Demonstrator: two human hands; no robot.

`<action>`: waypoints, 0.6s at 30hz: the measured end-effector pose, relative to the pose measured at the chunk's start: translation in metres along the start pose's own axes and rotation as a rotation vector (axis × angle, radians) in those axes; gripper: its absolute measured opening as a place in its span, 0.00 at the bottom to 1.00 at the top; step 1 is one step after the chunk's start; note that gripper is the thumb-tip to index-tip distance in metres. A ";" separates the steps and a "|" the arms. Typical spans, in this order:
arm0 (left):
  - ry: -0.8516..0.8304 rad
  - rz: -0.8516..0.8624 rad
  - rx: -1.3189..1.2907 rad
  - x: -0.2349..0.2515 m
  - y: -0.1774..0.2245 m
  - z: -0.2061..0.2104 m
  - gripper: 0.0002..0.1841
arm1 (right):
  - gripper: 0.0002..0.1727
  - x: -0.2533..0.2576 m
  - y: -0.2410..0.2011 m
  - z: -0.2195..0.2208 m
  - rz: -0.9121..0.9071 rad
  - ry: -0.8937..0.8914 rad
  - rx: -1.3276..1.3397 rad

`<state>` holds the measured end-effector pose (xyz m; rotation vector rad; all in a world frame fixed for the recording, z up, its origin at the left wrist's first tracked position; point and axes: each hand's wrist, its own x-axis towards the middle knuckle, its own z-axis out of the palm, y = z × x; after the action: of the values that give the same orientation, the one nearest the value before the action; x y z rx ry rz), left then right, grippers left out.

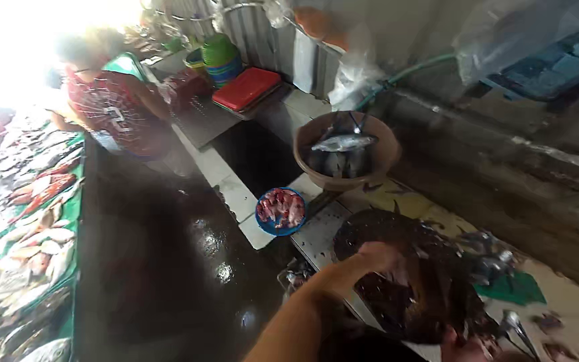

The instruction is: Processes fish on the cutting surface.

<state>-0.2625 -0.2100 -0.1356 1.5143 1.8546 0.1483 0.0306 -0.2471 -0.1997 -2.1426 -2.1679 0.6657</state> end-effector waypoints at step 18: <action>0.147 -0.343 -0.733 -0.117 -0.052 0.036 0.18 | 0.27 -0.039 -0.112 -0.041 -0.484 -0.038 0.566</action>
<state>-0.2775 -0.3422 -0.1351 0.6902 1.8472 0.7037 -0.0610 -0.2690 -0.1169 -1.2835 -2.0569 1.0984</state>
